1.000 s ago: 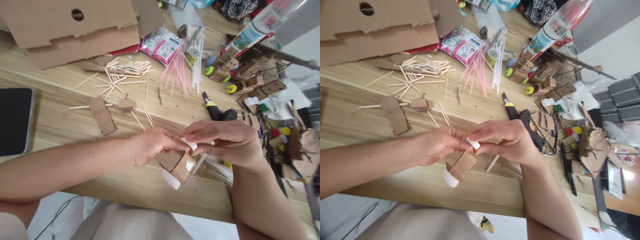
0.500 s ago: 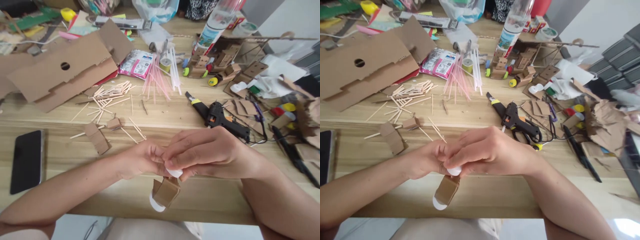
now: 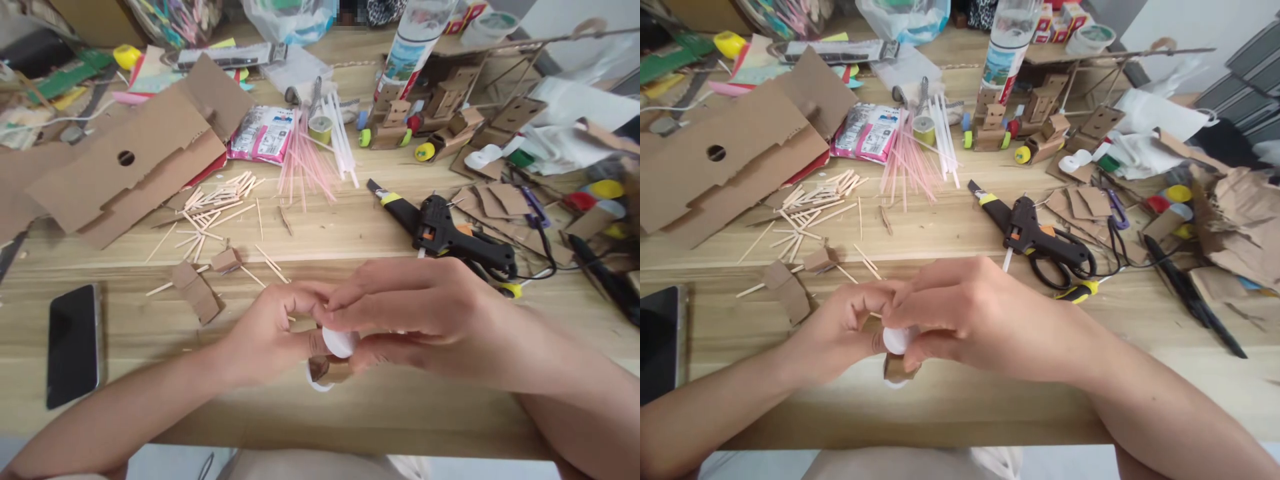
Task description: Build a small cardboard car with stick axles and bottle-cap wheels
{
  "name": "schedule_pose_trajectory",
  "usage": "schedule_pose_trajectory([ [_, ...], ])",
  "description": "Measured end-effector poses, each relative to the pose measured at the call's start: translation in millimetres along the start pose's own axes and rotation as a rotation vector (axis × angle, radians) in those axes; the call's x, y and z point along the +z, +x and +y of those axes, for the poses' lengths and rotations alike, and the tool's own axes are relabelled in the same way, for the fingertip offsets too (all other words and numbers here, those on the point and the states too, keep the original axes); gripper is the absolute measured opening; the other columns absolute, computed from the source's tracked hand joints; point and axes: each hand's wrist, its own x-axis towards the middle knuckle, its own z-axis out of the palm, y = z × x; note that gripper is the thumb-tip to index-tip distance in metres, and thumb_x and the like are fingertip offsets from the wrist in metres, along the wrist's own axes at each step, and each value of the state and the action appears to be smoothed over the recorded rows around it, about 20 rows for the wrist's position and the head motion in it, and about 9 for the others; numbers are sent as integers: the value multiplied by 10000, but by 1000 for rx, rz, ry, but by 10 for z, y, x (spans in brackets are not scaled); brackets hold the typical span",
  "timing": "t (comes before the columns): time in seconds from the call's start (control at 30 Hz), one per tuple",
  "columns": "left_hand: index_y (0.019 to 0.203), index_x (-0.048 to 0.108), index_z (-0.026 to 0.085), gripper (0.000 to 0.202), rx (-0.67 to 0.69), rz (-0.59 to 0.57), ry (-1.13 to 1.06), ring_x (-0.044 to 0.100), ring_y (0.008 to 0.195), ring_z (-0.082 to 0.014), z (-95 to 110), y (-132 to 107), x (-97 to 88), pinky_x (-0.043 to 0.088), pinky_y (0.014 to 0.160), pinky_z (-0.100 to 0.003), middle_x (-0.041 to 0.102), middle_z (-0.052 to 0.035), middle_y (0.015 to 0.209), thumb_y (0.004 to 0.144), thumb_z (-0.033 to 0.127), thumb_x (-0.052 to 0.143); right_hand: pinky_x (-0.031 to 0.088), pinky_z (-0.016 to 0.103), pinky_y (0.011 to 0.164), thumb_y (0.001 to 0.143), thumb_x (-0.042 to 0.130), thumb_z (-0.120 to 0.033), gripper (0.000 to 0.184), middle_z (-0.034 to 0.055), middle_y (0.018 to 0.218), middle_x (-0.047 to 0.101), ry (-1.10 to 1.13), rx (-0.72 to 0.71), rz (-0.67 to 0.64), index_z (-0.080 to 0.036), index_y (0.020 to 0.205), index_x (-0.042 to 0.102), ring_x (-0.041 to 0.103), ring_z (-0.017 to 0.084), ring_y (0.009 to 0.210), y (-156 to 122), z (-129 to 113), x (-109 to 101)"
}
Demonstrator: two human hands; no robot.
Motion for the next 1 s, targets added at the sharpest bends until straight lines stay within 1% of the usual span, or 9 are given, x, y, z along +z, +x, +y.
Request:
schedule_pose_trajectory([
  [0.1, 648, 754, 192, 173, 35, 44, 55, 740, 944, -225, 23, -22, 14, 564, 794, -299, 793, -81, 1107, 763, 300, 823, 567, 236, 753, 1000, 615, -243, 150, 50, 909, 768, -2, 14, 22, -180, 910, 717, 723, 144, 845, -6, -31, 6],
  [0.17, 648, 762, 205, 164, 12, 63, 63, 734, 964, -237, 29, -28, 23, 566, 805, -309, 795, -75, 1106, 755, 315, 819, 573, 236, 753, 1005, 603, -232, 155, 55, 919, 769, -4, 12, 17, -183, 917, 720, 727, 150, 858, -1, -28, 7],
  [0.33, 608, 752, 213, 233, -93, 73, 23, 720, 888, -242, 29, -27, 36, 561, 776, -318, 797, -69, 971, 714, 406, 830, 578, 240, 734, 997, 604, -174, 129, 70, 992, 780, 16, 18, -11, -196, 986, 731, 729, 149, 848, 5, -10, 0],
  [0.5, 600, 741, 213, 236, -79, 87, 17, 711, 910, -240, 16, -13, 26, 543, 830, -314, 785, -63, 925, 705, 400, 840, 571, 232, 719, 980, 631, -168, 116, 78, 992, 783, 32, 30, -19, -182, 982, 746, 734, 148, 846, 6, -11, -16],
  [0.6, 609, 741, 207, 257, -60, 75, 2, 705, 884, -241, 0, 6, 17, 534, 838, -320, 761, -57, 829, 690, 420, 859, 568, 242, 752, 934, 692, -142, 94, 86, 985, 781, 42, 34, -21, -155, 1008, 749, 735, 160, 882, 16, -1, -21],
  [0.73, 632, 766, 196, 351, -28, 98, -4, 694, 896, -254, -43, 33, 13, 525, 857, -332, 763, -70, 851, 645, 524, 889, 557, 251, 781, 842, 784, -97, 232, 120, 1014, 780, 37, 46, -35, -89, 1068, 736, 737, 177, 931, 47, 17, -12],
  [0.83, 645, 787, 189, 424, -3, 138, -13, 688, 933, -286, -81, 33, 4, 528, 865, -355, 778, -98, 921, 605, 597, 895, 552, 250, 815, 809, 812, -88, 340, 110, 1056, 789, 58, 79, -27, -99, 1136, 719, 738, 171, 966, 76, 18, 3],
  [0.93, 661, 795, 187, 442, -26, 179, -32, 688, 968, -304, -107, -5, -21, 532, 874, -360, 782, -104, 918, 596, 613, 895, 547, 253, 854, 846, 786, -119, 391, 100, 1119, 784, 40, 75, -5, -116, 1225, 690, 727, 161, 993, 88, -11, -1],
  [1.0, 688, 802, 189, 416, -80, 237, -63, 696, 924, -275, -109, -39, -37, 536, 847, -336, 785, -92, 909, 595, 580, 908, 539, 274, 895, 874, 767, -164, 443, 118, 1171, 766, -34, 67, 15, -106, 1296, 648, 710, 174, 1045, 59, -40, -34],
])
